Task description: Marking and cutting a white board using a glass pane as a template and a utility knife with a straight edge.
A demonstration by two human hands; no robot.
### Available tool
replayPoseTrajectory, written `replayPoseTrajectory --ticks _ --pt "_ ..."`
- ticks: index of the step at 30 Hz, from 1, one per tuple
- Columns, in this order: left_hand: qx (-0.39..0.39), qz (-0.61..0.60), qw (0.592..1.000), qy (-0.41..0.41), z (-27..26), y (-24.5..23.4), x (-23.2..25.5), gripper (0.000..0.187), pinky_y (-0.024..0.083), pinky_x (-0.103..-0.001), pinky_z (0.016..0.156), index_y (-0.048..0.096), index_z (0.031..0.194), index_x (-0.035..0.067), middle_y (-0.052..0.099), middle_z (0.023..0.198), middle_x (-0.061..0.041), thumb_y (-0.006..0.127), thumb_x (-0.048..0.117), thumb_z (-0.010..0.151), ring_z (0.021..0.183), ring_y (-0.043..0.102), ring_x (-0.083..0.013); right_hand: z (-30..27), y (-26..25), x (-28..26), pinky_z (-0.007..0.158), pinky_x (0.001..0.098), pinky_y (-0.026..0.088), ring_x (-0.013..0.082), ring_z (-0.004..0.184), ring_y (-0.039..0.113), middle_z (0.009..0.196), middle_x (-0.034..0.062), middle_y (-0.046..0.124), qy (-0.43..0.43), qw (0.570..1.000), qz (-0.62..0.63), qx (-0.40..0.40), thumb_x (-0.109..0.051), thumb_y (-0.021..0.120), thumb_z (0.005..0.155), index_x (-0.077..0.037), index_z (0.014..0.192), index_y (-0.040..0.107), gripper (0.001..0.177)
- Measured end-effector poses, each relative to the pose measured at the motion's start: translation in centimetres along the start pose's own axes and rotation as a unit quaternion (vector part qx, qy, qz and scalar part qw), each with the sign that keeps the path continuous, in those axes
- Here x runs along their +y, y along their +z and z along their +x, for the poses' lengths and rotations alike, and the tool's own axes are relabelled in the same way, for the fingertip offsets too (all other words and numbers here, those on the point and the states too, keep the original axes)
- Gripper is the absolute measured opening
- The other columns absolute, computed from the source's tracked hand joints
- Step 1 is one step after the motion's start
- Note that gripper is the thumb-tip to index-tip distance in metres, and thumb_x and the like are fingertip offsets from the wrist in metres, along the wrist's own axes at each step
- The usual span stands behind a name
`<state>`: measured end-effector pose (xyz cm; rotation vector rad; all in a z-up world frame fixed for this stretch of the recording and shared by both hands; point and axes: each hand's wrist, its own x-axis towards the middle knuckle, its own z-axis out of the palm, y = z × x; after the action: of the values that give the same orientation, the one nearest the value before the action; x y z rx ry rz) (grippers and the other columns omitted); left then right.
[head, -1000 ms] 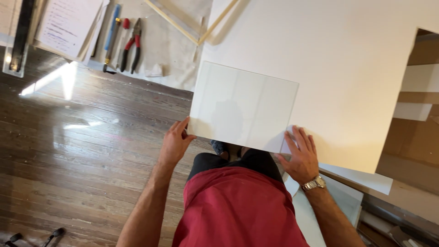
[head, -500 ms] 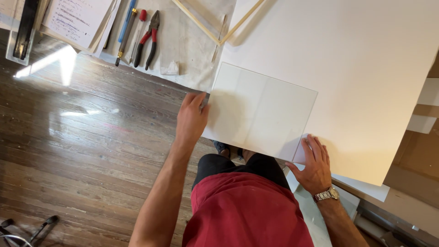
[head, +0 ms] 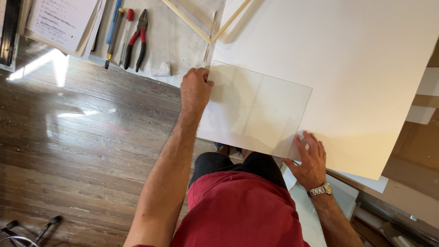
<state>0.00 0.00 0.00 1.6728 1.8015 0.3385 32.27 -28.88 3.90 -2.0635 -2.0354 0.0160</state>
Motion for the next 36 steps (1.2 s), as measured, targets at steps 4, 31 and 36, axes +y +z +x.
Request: replayPoseTrajectory --ticks 4,31,36 --pt "-0.014 -0.039 0.999 -0.016 -0.6 -1.7 1.2 0.035 0.062 -0.046 0.090 0.076 0.116 0.006 0.068 0.097 -0.012 0.086 0.007 0.083 0.093 0.076 -0.0334 0.0 -0.1 -0.1 0.117 0.0568 0.040 0.0396 0.140 0.052 0.150 0.0136 0.055 0.007 1.000 0.016 -0.015 -0.051 0.085 0.073 -0.016 0.139 0.067 0.077" --pt "0.009 -0.068 0.998 -0.010 -13.5 -3.3 -2.9 0.034 0.059 -0.049 0.075 0.067 0.110 0.010 0.061 0.095 -0.008 0.083 0.016 0.082 0.083 0.071 -0.0354 -0.3 0.0 -0.2 0.116 0.0533 0.041 0.0346 0.138 0.054 0.149 0.0093 0.055 0.024 1.000 0.005 -0.004 -0.062 0.083 0.069 -0.015 0.139 0.065 0.086" --pt "0.048 -0.110 0.993 0.003 -16.4 -2.3 -4.3 0.034 0.062 -0.040 0.069 0.073 0.113 0.004 0.063 0.094 -0.014 0.084 0.005 0.081 0.082 0.072 -0.0344 0.0 -0.3 -0.4 0.116 0.0537 0.040 0.0349 0.139 0.053 0.148 0.0106 0.055 0.028 0.999 -0.004 -0.018 -0.063 0.081 0.073 -0.014 0.139 0.065 0.084"
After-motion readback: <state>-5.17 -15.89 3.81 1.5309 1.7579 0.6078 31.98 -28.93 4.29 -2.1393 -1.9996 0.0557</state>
